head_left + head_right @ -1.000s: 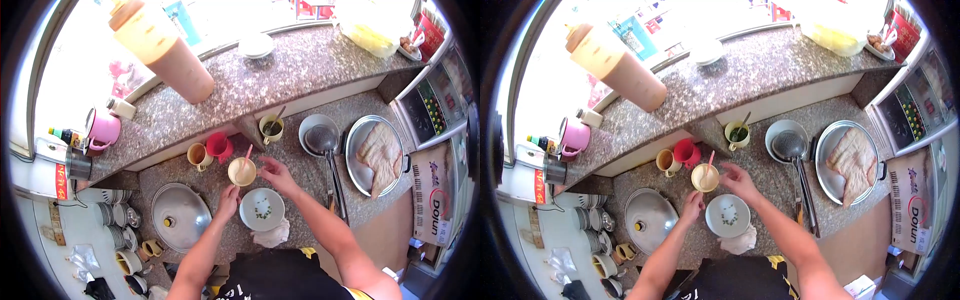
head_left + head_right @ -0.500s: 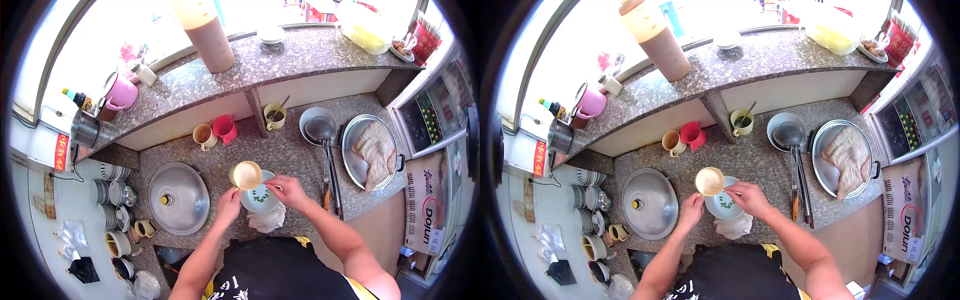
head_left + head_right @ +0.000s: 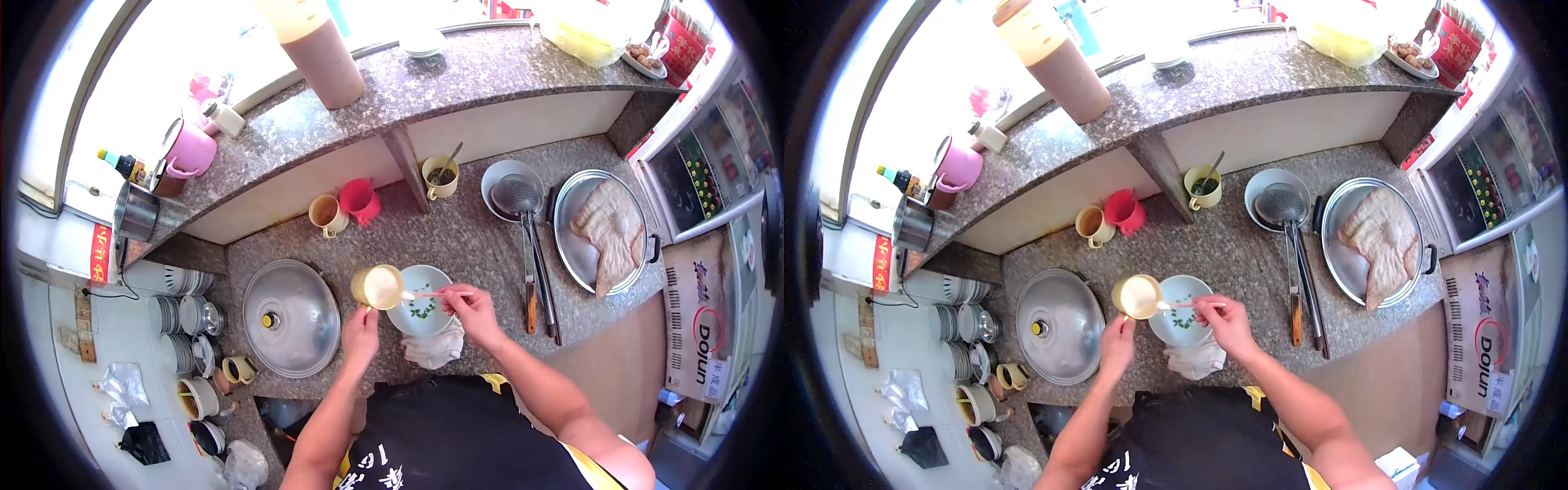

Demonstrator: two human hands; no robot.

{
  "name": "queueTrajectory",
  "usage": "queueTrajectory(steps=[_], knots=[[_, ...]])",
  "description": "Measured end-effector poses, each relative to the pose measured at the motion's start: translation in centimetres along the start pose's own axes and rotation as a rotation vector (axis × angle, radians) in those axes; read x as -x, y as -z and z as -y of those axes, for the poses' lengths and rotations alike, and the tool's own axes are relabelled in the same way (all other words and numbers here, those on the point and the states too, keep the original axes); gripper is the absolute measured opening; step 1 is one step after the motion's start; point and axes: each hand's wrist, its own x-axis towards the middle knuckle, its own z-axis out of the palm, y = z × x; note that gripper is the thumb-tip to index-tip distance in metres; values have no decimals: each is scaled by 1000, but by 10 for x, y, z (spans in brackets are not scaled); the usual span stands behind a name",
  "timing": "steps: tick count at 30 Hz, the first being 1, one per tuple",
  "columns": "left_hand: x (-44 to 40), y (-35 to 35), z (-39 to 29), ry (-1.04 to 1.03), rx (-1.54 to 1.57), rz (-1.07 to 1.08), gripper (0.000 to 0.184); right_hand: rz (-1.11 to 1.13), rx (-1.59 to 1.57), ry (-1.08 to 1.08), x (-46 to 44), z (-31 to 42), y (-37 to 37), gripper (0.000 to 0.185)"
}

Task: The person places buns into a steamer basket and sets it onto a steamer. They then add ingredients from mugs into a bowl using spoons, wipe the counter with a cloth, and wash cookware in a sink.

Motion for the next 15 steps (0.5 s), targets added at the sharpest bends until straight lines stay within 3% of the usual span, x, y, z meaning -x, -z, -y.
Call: queueTrajectory(steps=[2, 5, 6, 8, 9, 13, 14, 15], knots=[[0, 4, 9, -23, -30, -61, 24, 120, 549, 415, 3, 12, 1, 19], [3, 6, 13, -70, -69, -26, 26, 129, 583, 510, 2, 27, -17, 17], [6, 3, 14, -64, -69, -22, 26, 131, 584, 503, 0, 24, -23, 17], [6, -5, -1, 187, 312, 153, 26, 230, 720, 322, -8, 15, -33, 15], [6, -10, -2, 196, 349, 166, 26, 206, 633, 297, -11, 1, -33, 16], [5, -1, -5, 208, 303, 142, 25, 29, 294, 111, -6, 5, -19, 14], [4, 1, 3, 197, 306, 131, 25, 36, 294, 125, -5, 12, -13, 14], [5, 4, 12, 43, 107, 21, 24, 110, 452, 237, -1, 20, -6, 14]])
